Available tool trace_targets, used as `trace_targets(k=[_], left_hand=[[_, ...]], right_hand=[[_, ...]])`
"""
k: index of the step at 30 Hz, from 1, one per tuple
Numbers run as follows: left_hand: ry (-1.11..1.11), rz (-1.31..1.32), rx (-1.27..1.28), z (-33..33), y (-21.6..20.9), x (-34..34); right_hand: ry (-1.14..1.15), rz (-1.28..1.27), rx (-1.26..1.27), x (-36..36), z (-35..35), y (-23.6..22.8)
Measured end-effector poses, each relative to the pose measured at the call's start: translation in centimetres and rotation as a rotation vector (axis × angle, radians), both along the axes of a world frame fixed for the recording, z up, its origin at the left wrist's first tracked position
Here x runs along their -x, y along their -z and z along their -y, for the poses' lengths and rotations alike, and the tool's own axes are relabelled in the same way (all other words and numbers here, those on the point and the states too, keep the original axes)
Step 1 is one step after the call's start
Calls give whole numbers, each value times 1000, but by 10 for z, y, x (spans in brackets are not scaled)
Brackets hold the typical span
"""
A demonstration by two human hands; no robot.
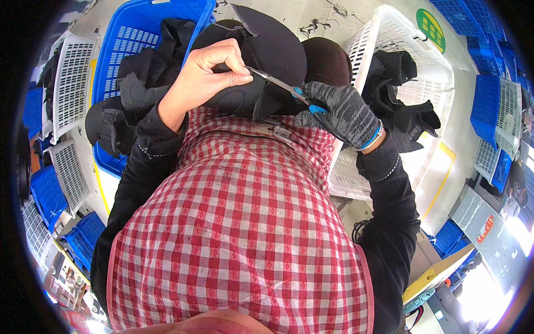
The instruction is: The person uses scissors to trim excess black fabric pieces, cutting along edges and removing small offcuts. The person repeatedly picks up fabric from a blue basket, trims it, and places the trimmed pieces into a white basket.
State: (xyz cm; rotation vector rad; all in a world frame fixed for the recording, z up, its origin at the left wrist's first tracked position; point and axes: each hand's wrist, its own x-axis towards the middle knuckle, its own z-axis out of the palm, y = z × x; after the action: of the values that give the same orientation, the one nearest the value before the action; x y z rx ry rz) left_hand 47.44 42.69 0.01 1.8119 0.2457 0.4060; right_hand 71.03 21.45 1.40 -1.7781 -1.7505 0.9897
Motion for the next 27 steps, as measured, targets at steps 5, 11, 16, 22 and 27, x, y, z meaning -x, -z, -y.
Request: trace_targets(k=[5, 11, 16, 22, 27], left_hand=[[-16, 20, -36, 2, 1, -1], [-22, 40, -57, 4, -1, -1], [-23, -36, 39, 3, 2, 4], [26, -222, -1, -41, -23, 46], [-128, 402, 807, -115, 0, 95]], right_hand=[[21, 114, -138, 5, -1, 7], [-5, -48, -97, 9, -4, 19], [482, -950, 54, 30, -2, 37], [807, -1006, 6, 10, -3, 58], [747, -803, -5, 16, -28, 48]])
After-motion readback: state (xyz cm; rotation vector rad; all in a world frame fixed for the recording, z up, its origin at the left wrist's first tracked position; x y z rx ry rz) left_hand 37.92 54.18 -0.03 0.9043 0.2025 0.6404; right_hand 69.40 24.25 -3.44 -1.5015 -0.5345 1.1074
